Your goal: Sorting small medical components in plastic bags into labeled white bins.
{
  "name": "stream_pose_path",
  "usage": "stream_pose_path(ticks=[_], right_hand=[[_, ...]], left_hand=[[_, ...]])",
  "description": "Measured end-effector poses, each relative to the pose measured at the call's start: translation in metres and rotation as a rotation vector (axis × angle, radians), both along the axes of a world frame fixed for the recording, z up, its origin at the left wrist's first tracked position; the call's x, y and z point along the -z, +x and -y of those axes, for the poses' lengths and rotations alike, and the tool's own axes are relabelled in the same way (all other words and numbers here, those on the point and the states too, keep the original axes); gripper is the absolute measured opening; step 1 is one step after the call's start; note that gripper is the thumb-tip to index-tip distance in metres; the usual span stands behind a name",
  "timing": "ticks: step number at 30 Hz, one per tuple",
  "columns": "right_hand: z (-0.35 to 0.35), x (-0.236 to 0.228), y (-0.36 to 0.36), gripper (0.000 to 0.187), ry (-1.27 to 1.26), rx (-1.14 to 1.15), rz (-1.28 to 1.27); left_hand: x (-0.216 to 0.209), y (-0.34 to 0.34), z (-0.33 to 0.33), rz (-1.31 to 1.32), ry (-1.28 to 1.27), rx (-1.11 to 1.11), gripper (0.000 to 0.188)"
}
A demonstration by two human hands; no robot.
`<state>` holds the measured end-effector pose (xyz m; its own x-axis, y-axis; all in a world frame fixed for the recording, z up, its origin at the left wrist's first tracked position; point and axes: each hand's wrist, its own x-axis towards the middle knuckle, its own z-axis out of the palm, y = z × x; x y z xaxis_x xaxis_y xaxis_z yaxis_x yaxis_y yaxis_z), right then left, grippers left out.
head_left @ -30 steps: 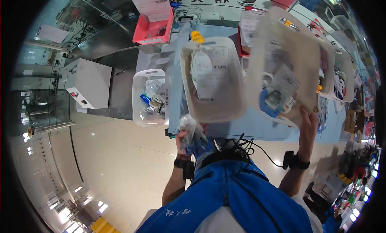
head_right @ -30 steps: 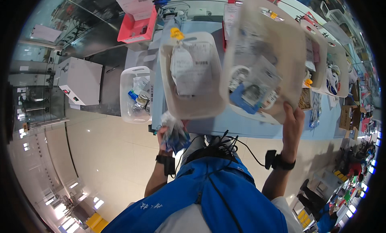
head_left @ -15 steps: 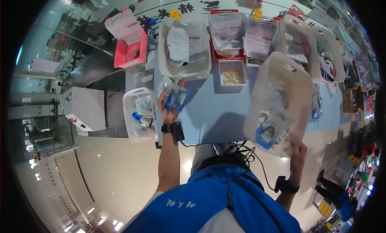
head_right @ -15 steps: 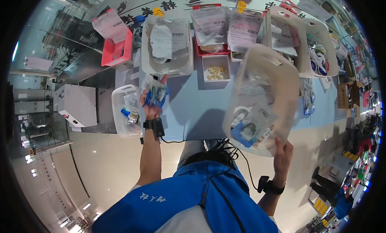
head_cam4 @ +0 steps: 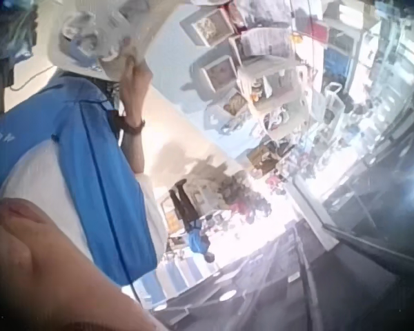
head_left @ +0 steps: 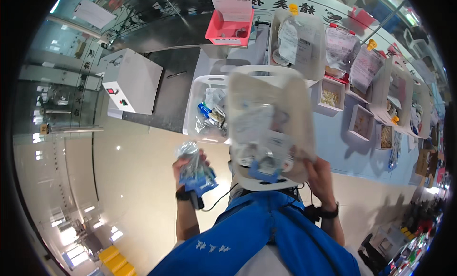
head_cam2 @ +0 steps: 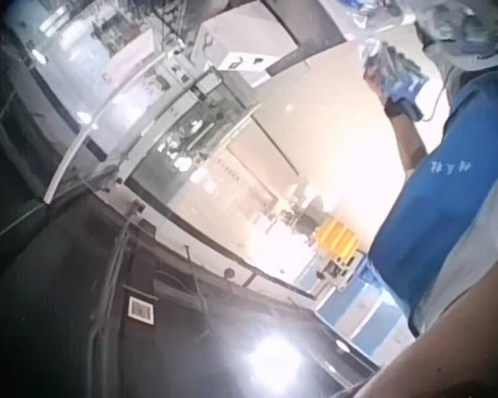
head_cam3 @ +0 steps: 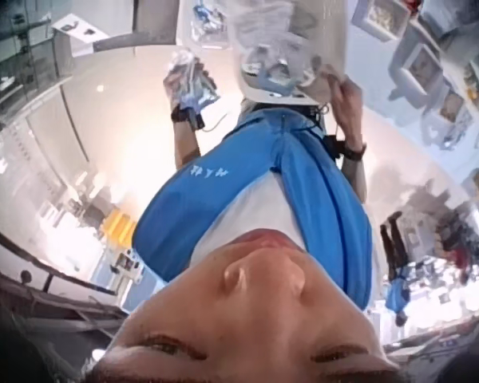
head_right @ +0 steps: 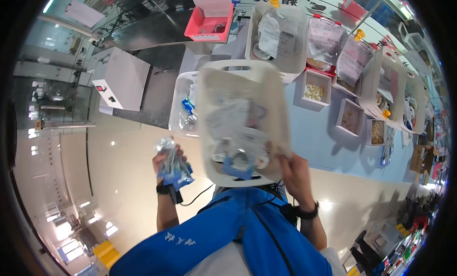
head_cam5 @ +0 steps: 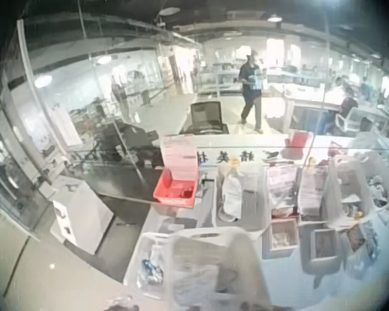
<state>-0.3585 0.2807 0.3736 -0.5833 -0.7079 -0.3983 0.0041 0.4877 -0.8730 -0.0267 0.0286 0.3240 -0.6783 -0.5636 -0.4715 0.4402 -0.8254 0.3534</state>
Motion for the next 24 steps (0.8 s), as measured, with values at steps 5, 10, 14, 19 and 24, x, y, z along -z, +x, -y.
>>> stream_pose_path(ticks=[5,10,14,19,24], right_hand=[[0.144,0.012,0.097,0.030,0.082,-0.205,-0.022],[0.213,0.076,0.171,0.035,0.037,0.061,0.174],[0.239,0.108,0.193,0.039,0.112,0.079,-0.028],[0.244,0.172,0.171,0.040,0.154,0.112,-0.336],[0.275,0.110,0.197,0.045,0.171,0.222,0.162]], left_hand=[[0.024,0.103,0.035,0.513,-0.113,-0.072,0.055],[0.076,0.129,0.083,0.570,-0.170,0.047,0.044],[0.103,0.129,0.113,0.530,-0.137,0.100,0.035],[0.107,0.083,0.131,0.498,-0.169,0.223,0.033],[0.152,0.109,0.159,0.490,-0.231,0.231,0.034]])
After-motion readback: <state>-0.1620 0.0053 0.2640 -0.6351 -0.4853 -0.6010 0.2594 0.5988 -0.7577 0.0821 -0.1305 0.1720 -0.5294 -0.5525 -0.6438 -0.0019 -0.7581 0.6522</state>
